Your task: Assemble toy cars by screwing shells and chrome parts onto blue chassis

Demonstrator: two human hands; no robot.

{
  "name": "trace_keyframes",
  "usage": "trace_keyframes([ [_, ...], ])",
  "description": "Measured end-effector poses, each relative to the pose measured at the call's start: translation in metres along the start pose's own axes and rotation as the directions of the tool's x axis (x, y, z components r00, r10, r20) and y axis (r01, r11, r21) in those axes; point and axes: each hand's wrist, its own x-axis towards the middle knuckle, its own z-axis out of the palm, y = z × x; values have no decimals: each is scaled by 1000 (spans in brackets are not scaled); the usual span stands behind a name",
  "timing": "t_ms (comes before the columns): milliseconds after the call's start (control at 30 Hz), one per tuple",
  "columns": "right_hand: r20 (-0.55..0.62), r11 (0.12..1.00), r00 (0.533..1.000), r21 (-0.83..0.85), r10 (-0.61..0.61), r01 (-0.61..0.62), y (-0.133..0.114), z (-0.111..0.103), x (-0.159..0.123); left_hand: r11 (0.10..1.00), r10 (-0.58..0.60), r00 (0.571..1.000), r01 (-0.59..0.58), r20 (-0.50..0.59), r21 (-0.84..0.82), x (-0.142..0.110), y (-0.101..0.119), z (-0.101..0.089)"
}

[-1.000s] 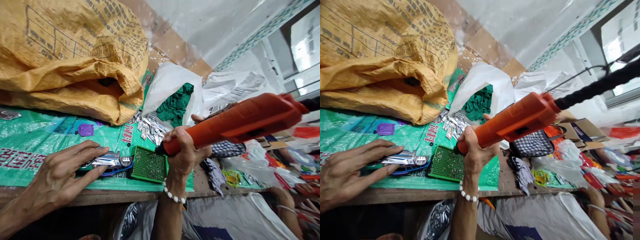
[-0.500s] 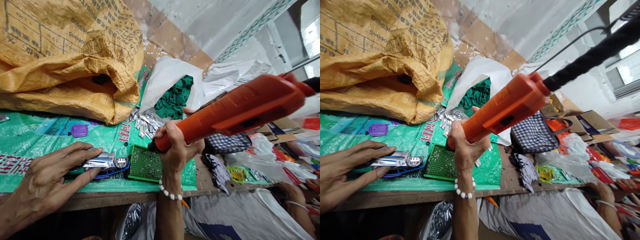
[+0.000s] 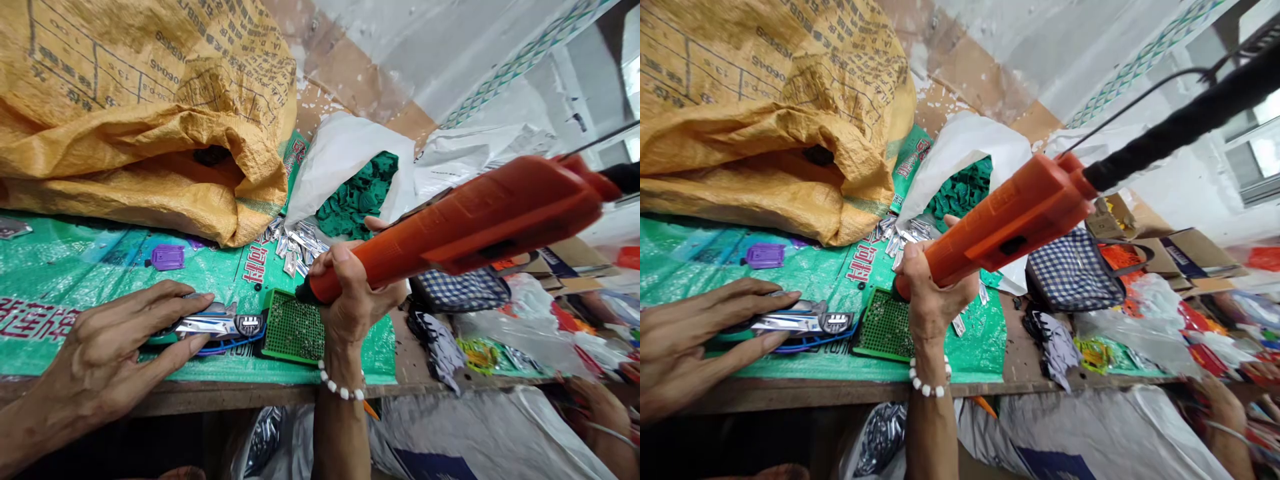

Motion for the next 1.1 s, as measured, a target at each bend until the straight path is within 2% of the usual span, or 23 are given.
trace_keyframes([
  [133,7,1000,1000,-10,-7,7,0,1,0,999,42,999,-41,-24,22,4,1,0],
  [600,-2,999,1000,-53,-1,1,1,2,3,1000,9,998,-9,-64,-9,6,4,1],
  [1100,30,1000,1000,-24,2,-1,-8,2,-2,1000,5,999,-5,-39,4,3,4,1],
])
